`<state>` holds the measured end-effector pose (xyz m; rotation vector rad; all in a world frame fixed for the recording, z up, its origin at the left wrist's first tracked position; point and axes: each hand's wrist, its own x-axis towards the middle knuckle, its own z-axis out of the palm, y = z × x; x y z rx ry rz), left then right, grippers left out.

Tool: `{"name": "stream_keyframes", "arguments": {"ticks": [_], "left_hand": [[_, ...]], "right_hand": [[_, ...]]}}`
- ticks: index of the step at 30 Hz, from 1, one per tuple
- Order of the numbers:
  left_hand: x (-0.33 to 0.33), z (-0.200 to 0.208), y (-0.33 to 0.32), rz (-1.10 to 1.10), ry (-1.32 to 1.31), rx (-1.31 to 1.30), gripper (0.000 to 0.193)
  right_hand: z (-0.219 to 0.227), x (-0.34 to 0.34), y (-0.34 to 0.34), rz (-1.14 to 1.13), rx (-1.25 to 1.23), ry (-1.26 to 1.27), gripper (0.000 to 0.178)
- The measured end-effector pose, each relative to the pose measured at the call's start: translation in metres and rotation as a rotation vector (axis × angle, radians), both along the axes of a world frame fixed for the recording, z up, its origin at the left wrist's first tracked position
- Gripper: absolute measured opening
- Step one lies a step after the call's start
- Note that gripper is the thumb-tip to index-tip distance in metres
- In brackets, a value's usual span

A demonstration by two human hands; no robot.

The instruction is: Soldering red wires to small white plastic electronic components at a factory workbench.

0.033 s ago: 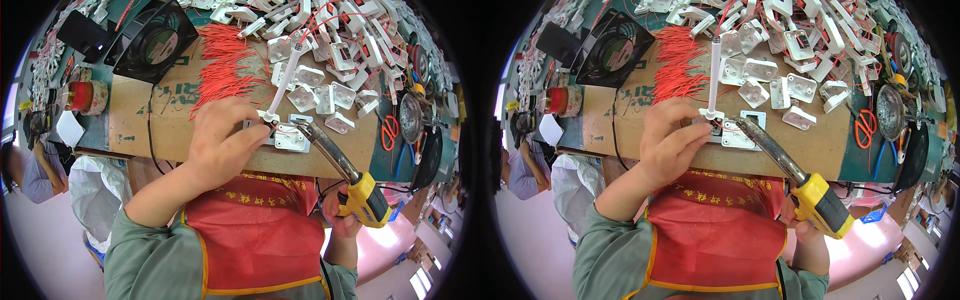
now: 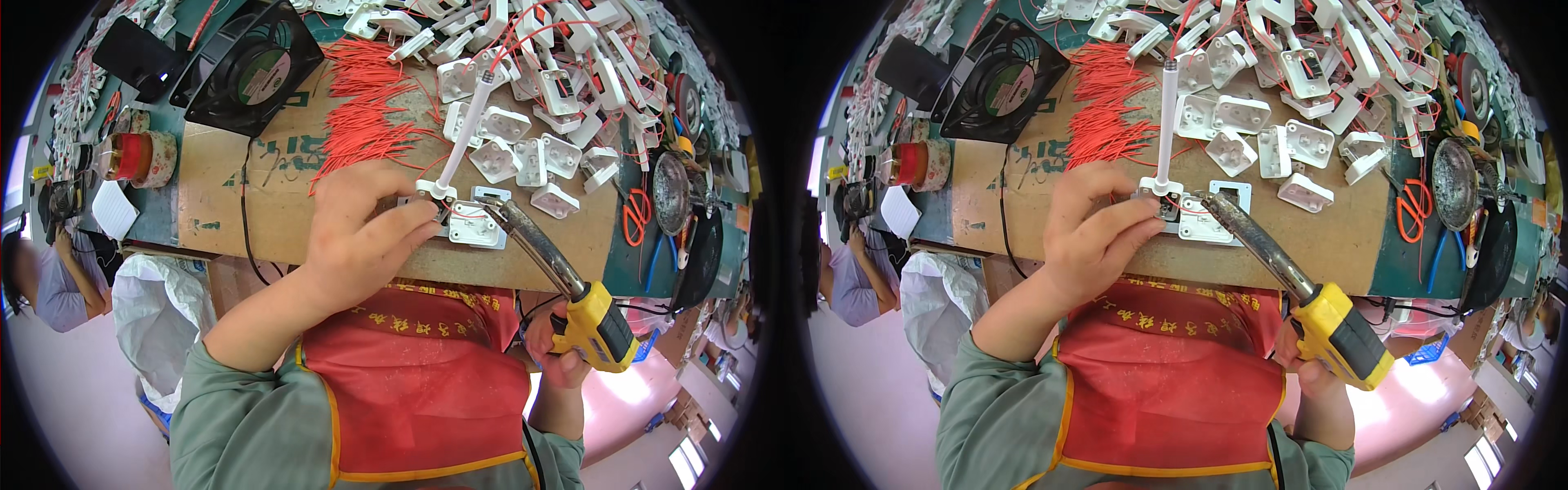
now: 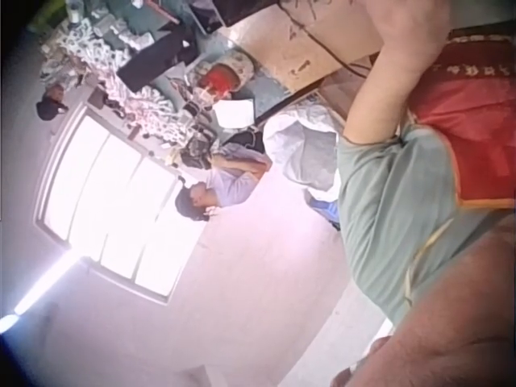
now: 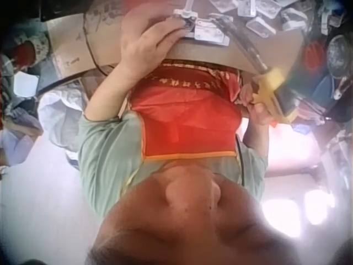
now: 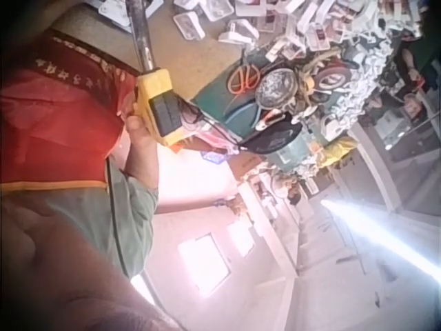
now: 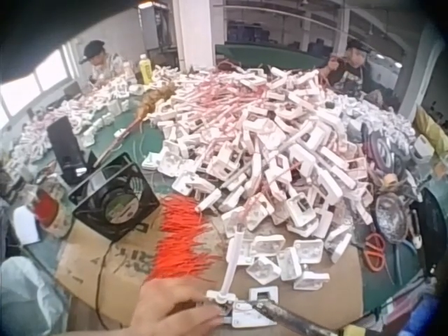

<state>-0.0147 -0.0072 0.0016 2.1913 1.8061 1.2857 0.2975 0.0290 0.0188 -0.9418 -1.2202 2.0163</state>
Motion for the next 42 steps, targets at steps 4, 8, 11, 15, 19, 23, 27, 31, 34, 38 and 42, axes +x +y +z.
{"name": "stream_keyframes", "arguments": {"ticks": [4, 8, 11, 15, 19, 23, 27, 31, 34, 38, 42], "left_hand": [[-0.003, -0.003, -0.003, 0.042, -0.068, -0.010, 0.027], [0.004, -0.002, -0.008, 0.047, -0.120, -0.147, 0.024], [0.006, 0.002, -0.008, 0.052, -0.152, -0.149, 0.020], [0.006, 0.001, -0.006, 0.020, -0.179, -0.133, 0.021], [0.003, -0.004, -0.001, -0.017, -0.154, -0.038, 0.025], [0.005, -0.006, 0.002, 0.047, -0.190, 0.043, 0.027], [0.005, -0.004, 0.003, 0.106, -0.216, 0.001, 0.024], [0.005, -0.001, 0.004, 0.118, -0.277, 0.005, 0.021], [0.004, -0.002, 0.007, 0.070, -0.228, 0.040, 0.023], [0.004, -0.001, 0.004, 0.019, -0.179, -0.051, 0.024], [0.003, 0.003, 0.004, -0.002, -0.178, -0.127, 0.022]], "right_hand": [[-0.001, -0.002, 0.000, -0.002, 0.003, 0.014, 0.077], [0.000, -0.004, 0.001, -0.007, -0.009, 0.037, 0.076], [0.000, -0.003, 0.002, -0.004, -0.016, 0.049, 0.076], [0.000, -0.002, 0.001, -0.009, -0.022, 0.058, 0.077], [0.002, -0.003, 0.001, -0.010, -0.024, 0.048, 0.077], [0.002, -0.002, 0.002, 0.017, -0.014, 0.036, 0.076], [0.000, -0.002, -0.001, 0.007, 0.010, 0.031, 0.075], [-0.001, -0.003, 0.000, 0.020, 0.009, 0.043, 0.075], [-0.001, -0.004, 0.001, 0.036, 0.017, 0.047, 0.075], [0.000, -0.005, -0.001, 0.005, 0.027, 0.032, 0.075], [-0.004, 0.001, -0.005, 0.017, 0.020, 0.004, 0.076]]}}
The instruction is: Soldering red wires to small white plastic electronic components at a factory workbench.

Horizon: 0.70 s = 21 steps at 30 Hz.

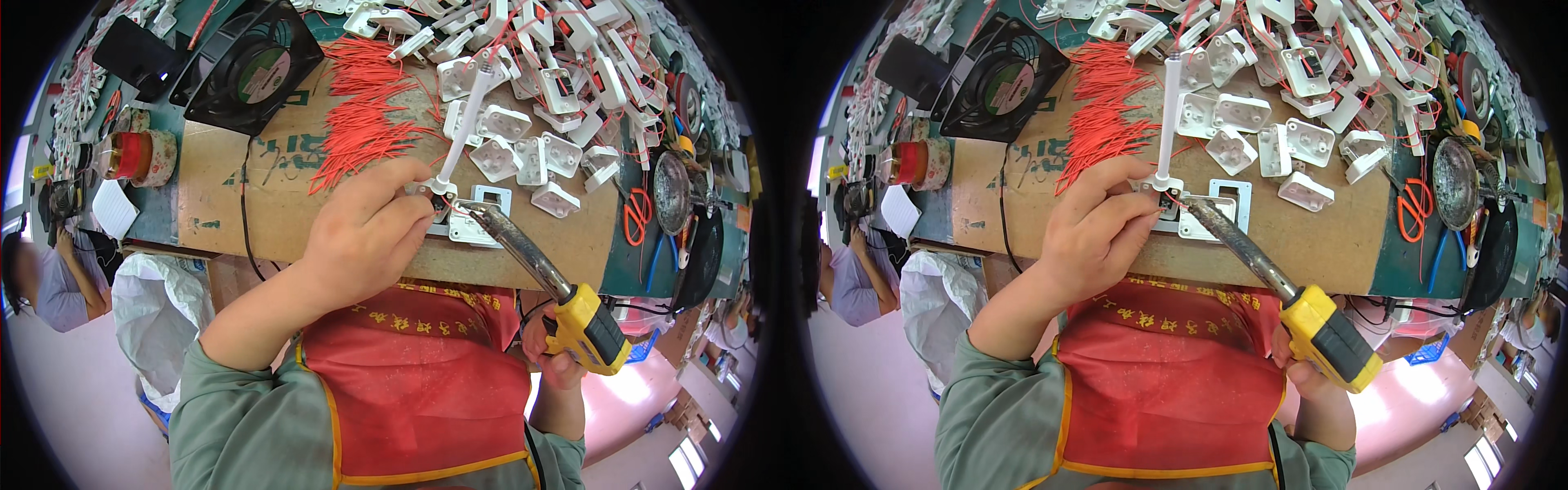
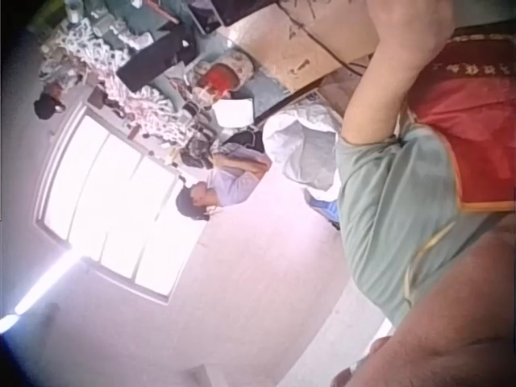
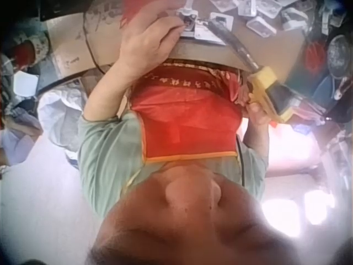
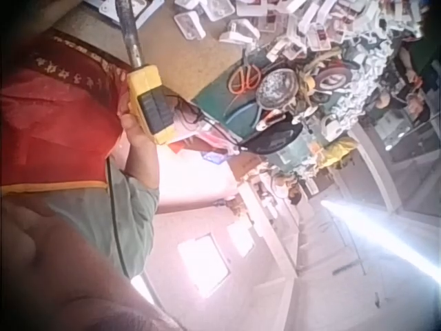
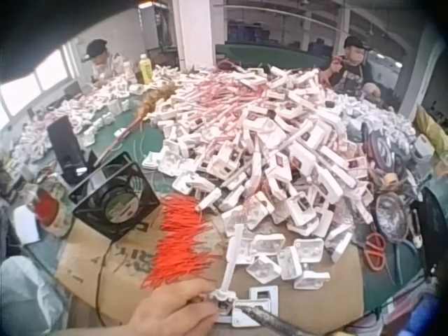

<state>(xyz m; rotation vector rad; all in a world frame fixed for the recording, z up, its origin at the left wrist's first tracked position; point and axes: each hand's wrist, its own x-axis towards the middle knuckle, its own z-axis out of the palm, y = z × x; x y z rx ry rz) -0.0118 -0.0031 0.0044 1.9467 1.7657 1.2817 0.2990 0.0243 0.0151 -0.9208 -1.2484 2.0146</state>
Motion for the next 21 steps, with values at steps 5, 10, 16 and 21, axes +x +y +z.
{"name": "stream_keyframes", "arguments": {"ticks": [5, 10, 16, 21], "left_hand": [[-0.005, 0.011, 0.002, -0.068, 0.133, -0.066, 0.018], [-0.005, 0.030, 0.006, -0.089, 0.166, -0.202, 0.013], [-0.004, 0.034, 0.010, -0.085, 0.157, -0.249, 0.009], [-0.008, 0.025, 0.008, -0.067, 0.161, -0.114, 0.017]], "right_hand": [[-0.002, 0.002, 0.001, 0.081, -0.078, -0.001, 0.078], [-0.010, 0.005, -0.001, 0.091, -0.062, -0.011, 0.077], [-0.010, 0.004, 0.000, 0.100, -0.100, -0.019, 0.078], [-0.010, 0.002, -0.002, 0.052, -0.073, 0.030, 0.078]]}}
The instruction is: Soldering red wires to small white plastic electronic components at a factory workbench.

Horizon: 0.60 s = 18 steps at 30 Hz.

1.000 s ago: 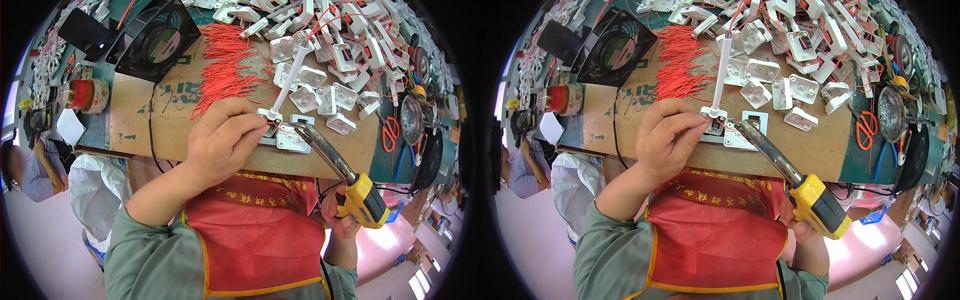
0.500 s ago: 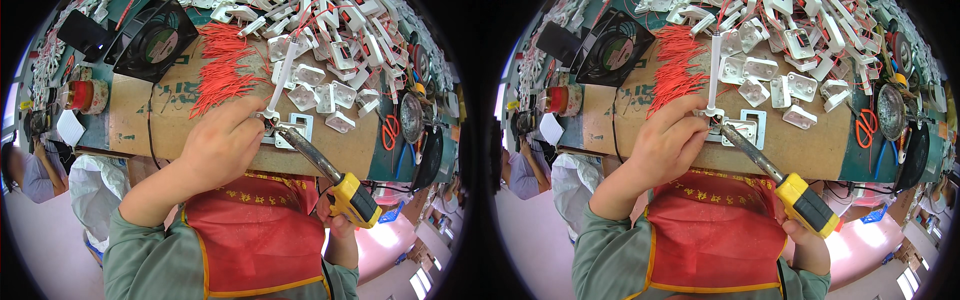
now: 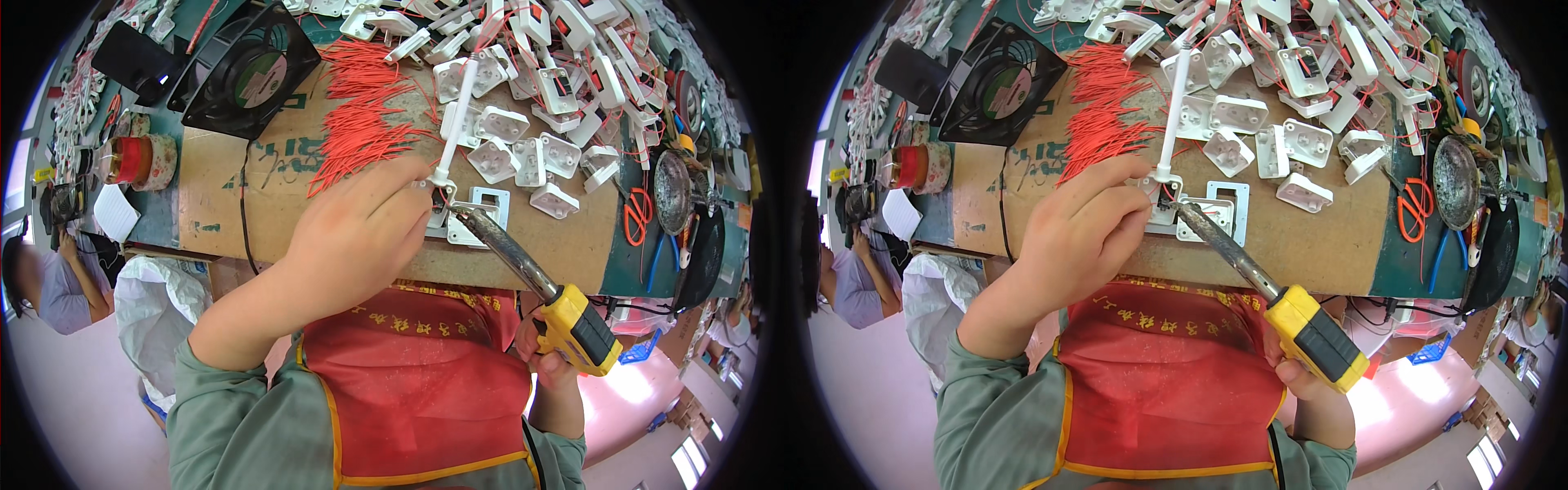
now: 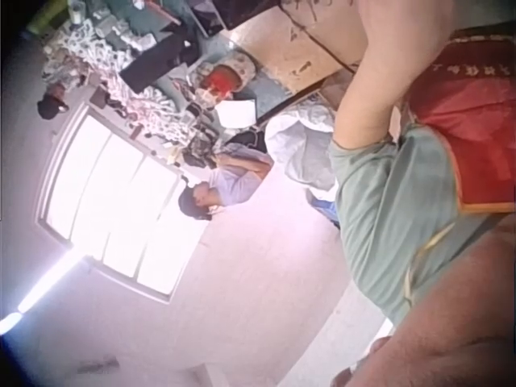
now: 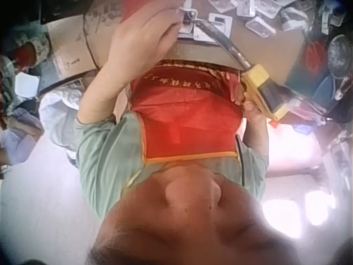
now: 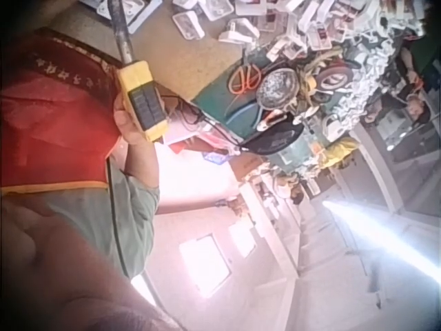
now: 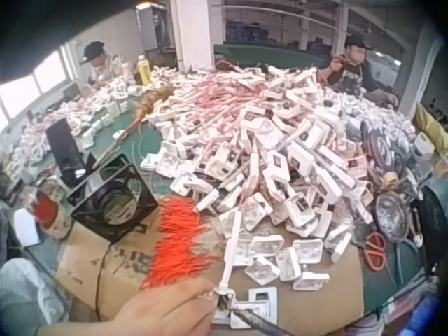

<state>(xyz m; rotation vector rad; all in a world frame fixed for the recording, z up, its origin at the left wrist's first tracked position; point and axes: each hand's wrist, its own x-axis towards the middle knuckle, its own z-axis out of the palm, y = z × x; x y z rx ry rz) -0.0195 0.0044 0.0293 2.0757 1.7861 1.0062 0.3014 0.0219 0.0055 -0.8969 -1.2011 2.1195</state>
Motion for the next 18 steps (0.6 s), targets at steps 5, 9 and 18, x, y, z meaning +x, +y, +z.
{"name": "stream_keyframes", "arguments": {"ticks": [5, 9, 18], "left_hand": [[-0.003, -0.015, -0.003, 0.015, 0.190, 0.182, 0.023], [-0.003, -0.015, -0.005, 0.016, 0.122, 0.122, 0.026], [-0.005, 0.005, 0.012, 0.088, -0.238, -0.076, 0.029]], "right_hand": [[-0.003, -0.004, -0.002, -0.062, 0.056, 0.014, 0.076], [0.000, -0.005, 0.002, -0.013, 0.067, 0.009, 0.075], [0.002, -0.006, 0.001, -0.088, 0.038, -0.012, 0.076]]}}
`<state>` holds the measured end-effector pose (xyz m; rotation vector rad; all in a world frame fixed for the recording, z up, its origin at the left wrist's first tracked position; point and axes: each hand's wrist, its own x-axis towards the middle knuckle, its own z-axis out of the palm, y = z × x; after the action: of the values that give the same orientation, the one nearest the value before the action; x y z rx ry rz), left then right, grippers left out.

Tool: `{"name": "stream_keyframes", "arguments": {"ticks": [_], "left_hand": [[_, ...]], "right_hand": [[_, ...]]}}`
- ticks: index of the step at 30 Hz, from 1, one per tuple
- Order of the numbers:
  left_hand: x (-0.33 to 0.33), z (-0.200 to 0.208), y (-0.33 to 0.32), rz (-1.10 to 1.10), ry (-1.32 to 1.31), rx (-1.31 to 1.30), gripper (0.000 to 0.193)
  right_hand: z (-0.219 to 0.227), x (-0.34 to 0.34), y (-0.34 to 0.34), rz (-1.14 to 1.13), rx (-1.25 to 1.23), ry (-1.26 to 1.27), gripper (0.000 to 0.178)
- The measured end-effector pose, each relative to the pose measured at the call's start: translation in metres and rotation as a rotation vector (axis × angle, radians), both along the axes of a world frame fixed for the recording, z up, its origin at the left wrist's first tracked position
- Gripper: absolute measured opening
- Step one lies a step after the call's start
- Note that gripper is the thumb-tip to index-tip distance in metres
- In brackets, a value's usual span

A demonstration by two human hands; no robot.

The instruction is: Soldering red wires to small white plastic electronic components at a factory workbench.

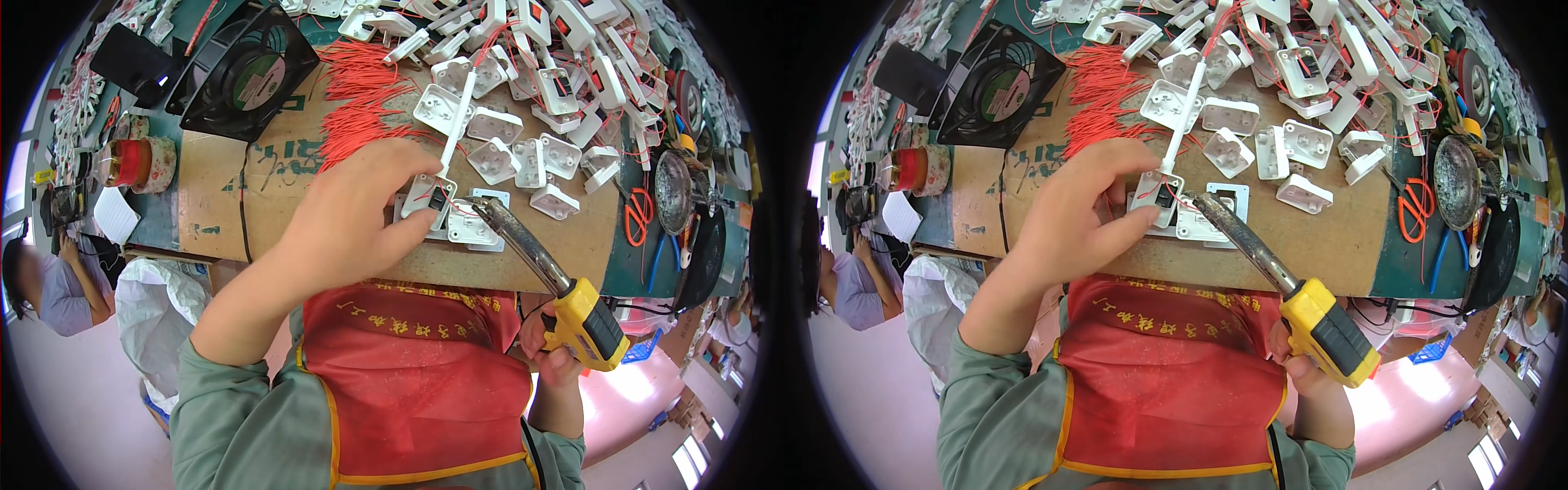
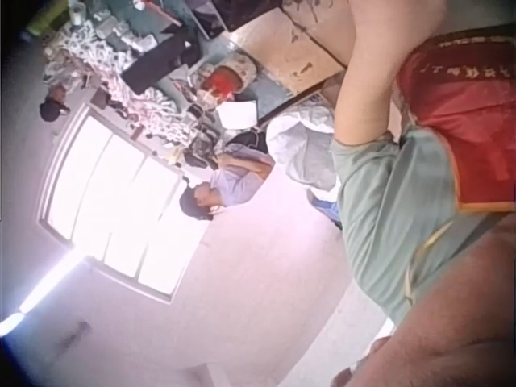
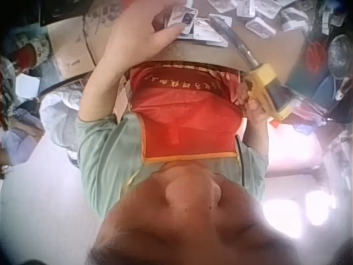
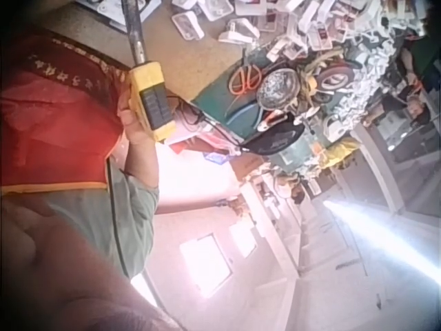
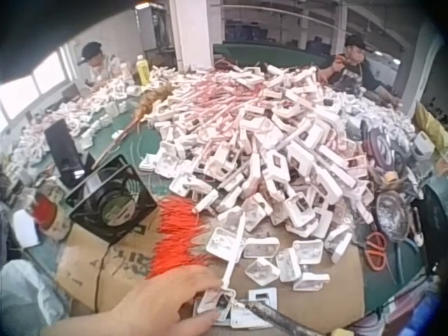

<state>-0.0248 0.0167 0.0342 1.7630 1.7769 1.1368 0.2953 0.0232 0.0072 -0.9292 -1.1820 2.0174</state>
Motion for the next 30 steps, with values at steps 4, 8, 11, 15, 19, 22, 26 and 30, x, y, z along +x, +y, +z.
{"name": "stream_keyframes", "arguments": {"ticks": [4, 8, 11, 15, 19, 22, 26, 30], "left_hand": [[-0.012, 0.001, 0.009, -0.206, 0.024, -0.197, 0.034], [-0.007, -0.002, 0.002, -0.254, 0.194, -0.076, 0.035], [-0.011, -0.017, -0.006, -0.245, 0.408, 0.209, 0.031], [-0.008, -0.022, -0.008, -0.240, 0.497, 0.394, 0.033], [-0.008, -0.028, -0.008, -0.199, 0.461, 0.418, 0.034], [-0.007, -0.037, -0.007, -0.137, 0.402, 0.407, 0.027], [-0.010, -0.037, -0.008, -0.115, 0.356, 0.307, 0.017], [-0.010, -0.031, -0.012, -0.225, 0.459, 0.416, 0.027]], "right_hand": [[0.002, 0.001, 0.003, -0.009, 0.019, -0.003, 0.075], [0.002, 0.002, 0.004, -0.002, 0.036, 0.016, 0.074], [0.005, 0.001, 0.005, 0.001, 0.041, 0.018, 0.074], [0.003, 0.003, 0.006, 0.024, 0.042, 0.031, 0.073], [0.006, 0.001, 0.006, 0.023, 0.039, 0.028, 0.074], [0.008, 0.001, 0.005, 0.003, 0.020, 0.008, 0.074], [0.007, 0.003, 0.005, 0.004, 0.025, 0.013, 0.073], [0.007, 0.004, 0.005, 0.006, 0.033, 0.031, 0.072]]}}
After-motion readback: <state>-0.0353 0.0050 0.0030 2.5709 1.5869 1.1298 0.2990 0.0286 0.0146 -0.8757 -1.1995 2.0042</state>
